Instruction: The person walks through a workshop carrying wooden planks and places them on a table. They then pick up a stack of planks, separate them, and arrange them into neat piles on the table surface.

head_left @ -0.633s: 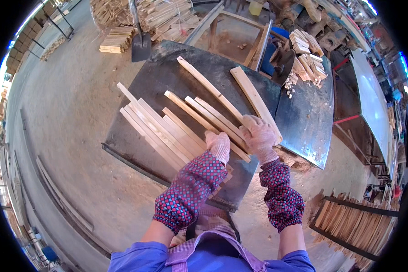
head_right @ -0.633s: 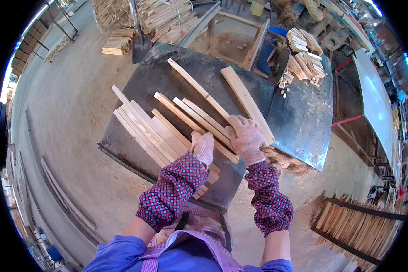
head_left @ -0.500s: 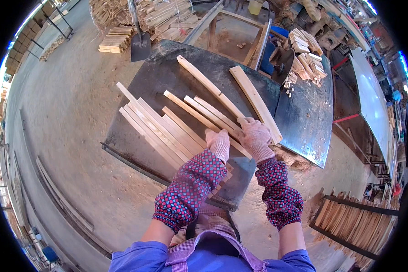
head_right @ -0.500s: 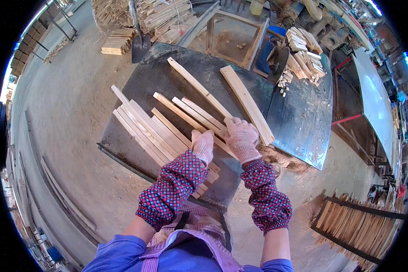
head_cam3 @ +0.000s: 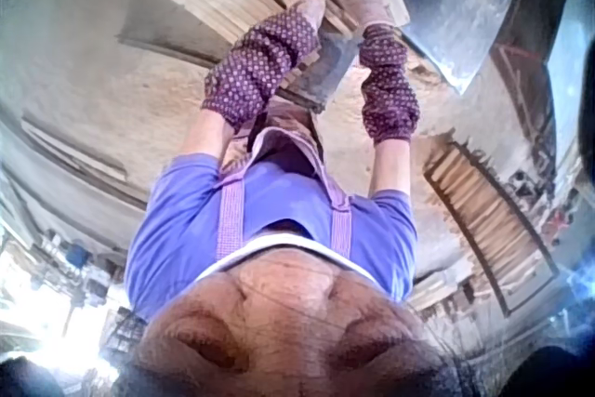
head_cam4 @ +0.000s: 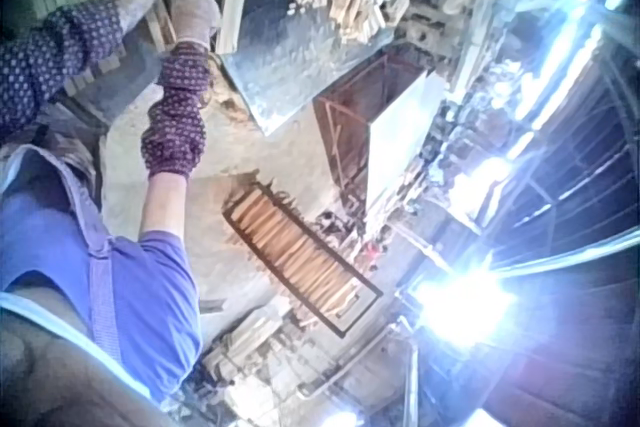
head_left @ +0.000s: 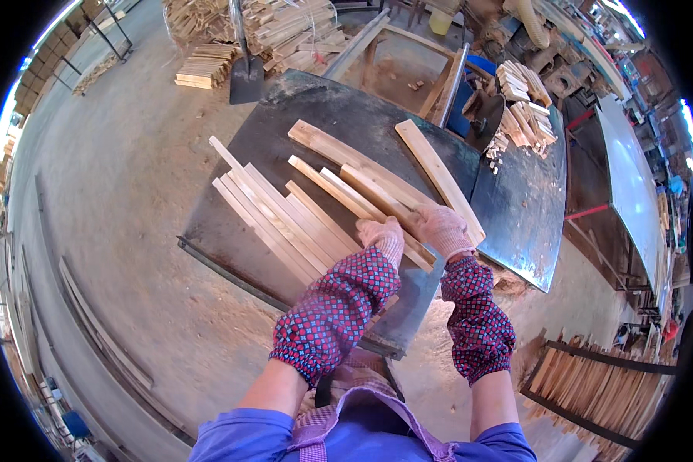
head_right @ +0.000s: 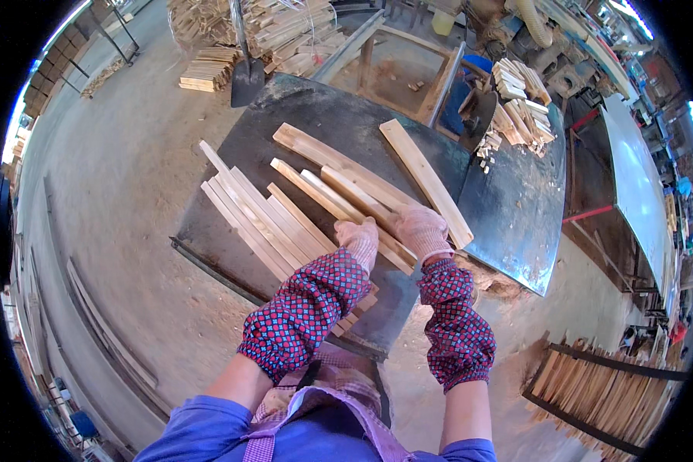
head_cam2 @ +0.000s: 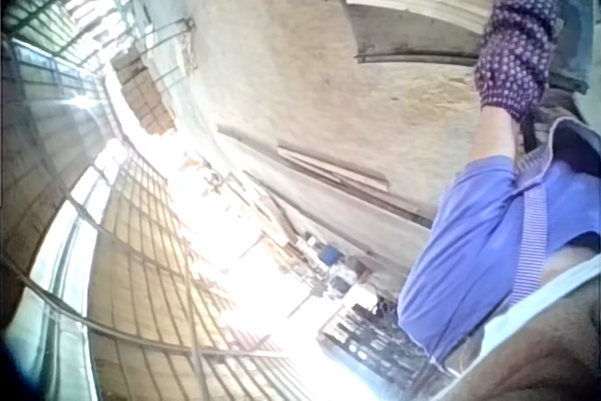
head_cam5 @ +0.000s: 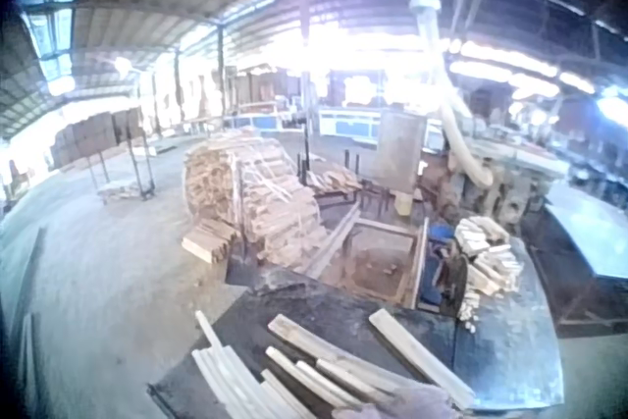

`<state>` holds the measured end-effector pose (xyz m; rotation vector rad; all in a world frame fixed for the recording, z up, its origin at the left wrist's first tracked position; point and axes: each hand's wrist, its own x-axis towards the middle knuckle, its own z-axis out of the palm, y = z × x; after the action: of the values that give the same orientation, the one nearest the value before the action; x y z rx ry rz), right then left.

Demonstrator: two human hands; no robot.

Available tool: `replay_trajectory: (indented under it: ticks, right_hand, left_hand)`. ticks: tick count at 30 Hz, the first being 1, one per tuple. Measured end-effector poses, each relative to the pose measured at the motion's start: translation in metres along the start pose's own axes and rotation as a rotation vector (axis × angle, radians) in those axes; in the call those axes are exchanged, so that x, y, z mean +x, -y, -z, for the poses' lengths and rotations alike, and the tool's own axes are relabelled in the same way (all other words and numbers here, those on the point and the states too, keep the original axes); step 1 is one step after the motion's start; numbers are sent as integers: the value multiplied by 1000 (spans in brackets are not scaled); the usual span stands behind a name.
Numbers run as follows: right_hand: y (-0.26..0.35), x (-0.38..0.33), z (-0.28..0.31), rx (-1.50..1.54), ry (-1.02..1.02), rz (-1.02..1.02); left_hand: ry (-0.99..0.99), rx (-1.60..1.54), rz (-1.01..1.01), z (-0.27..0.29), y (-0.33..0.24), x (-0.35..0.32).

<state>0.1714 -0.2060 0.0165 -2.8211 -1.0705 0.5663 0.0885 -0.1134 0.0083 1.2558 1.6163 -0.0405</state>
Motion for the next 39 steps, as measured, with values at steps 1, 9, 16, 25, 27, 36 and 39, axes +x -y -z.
replay_trajectory:
  ticks: [1,9,16,25,27,36,39]
  right_hand:
    - [-1,-1,-1,20,-51,15]
    - [10,-3,-10,82,-154,86]
    - [-30,-5,-25,1226,-182,-89]
    - [-67,-26,2,1228,-246,-228]
    - [-77,-19,-6,1127,-298,-216]
    - [-81,2,2,375,-464,-213]
    - [-82,5,9,-153,-485,-240]
  left_hand:
    - [6,-26,-2,1,2,1]
    - [64,-102,-14,8,7,3]
    - [15,-48,-67,-5,17,18]
    - [37,7,-55,-3,14,17]
    - [33,13,-50,-5,17,21]
    - [47,-90,-91,-4,28,33]
    - [68,-64,-124,-3,23,22]
